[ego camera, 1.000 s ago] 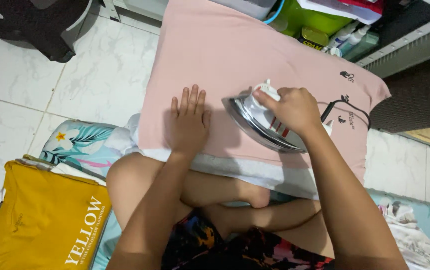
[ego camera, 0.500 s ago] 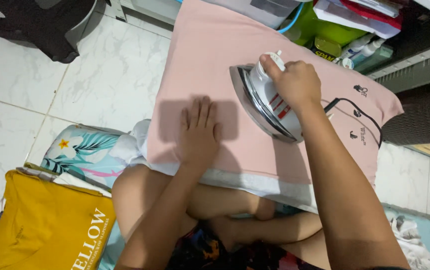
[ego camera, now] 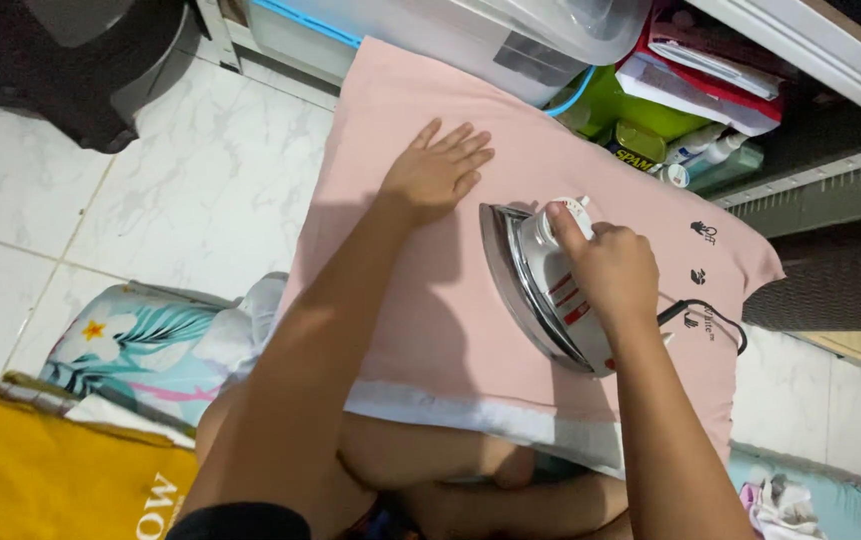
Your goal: The recorder irons a pink t-shirt on a flat surface while sitting on the floor.
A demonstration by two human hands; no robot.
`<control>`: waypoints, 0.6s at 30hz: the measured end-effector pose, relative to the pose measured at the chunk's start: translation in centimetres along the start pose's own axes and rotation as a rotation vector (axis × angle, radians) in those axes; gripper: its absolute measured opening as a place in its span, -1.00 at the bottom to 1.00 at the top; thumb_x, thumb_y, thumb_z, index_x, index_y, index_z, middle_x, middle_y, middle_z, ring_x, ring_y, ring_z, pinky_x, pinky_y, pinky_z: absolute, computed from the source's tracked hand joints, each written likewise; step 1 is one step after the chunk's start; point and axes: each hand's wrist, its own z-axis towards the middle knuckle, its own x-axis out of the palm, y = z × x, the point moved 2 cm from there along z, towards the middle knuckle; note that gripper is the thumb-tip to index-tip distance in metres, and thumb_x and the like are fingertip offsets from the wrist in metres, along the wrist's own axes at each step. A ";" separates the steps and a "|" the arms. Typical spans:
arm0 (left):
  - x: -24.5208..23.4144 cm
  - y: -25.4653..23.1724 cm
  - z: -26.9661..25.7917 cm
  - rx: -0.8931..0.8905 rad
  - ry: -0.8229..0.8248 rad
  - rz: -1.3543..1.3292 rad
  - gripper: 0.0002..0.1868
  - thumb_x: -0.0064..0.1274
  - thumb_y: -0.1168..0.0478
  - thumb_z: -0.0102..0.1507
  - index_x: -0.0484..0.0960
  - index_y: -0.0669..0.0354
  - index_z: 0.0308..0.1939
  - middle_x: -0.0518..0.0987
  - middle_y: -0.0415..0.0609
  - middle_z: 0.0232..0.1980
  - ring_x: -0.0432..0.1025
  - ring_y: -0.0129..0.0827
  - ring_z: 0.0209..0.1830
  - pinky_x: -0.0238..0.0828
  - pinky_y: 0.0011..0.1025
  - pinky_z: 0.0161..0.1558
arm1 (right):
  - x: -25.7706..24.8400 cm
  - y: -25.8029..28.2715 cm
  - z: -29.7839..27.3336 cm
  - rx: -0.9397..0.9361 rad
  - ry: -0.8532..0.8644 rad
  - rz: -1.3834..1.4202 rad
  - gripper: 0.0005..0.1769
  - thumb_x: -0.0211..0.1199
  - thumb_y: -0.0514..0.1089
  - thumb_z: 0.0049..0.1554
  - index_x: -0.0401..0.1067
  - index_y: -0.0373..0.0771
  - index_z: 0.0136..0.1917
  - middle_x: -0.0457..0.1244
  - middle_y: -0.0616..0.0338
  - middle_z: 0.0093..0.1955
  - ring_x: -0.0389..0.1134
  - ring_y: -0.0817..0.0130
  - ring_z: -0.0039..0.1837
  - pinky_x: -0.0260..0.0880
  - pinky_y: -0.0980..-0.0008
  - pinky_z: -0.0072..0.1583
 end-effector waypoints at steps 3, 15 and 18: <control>-0.1 0.4 0.5 -0.049 -0.010 0.080 -0.45 -0.42 -0.01 0.43 0.21 -0.14 0.51 0.05 -0.22 0.62 -0.17 -0.33 0.63 -0.56 0.02 0.52 | -0.1 0.3 0.2 0.031 0.012 -0.011 -0.04 0.05 0.60 0.16 0.59 -0.44 -0.14 0.35 -0.40 -0.24 0.44 -0.28 -0.07 0.42 -0.06 0.07; 0.6 0.3 0.5 -0.115 -0.129 0.148 -0.45 -0.43 0.01 0.46 0.22 -0.12 0.54 0.08 -0.23 0.64 -0.16 -0.29 0.65 -0.63 0.21 0.51 | -0.2 2.0 1.9 0.106 0.045 -0.031 -0.04 -0.01 0.59 0.20 0.58 -0.43 -0.16 0.36 -0.37 -0.21 0.43 -0.26 -0.07 0.41 -0.06 0.09; 0.7 0.2 0.5 -0.126 -0.131 0.160 -0.45 -0.43 0.02 0.47 0.23 -0.11 0.55 0.07 -0.21 0.64 -0.17 -0.28 0.65 -0.63 0.23 0.51 | 0.6 1.7 2.9 0.114 0.022 -0.017 -0.05 0.00 0.58 0.20 0.59 -0.42 -0.15 0.36 -0.37 -0.19 0.43 -0.26 -0.05 0.40 -0.05 0.11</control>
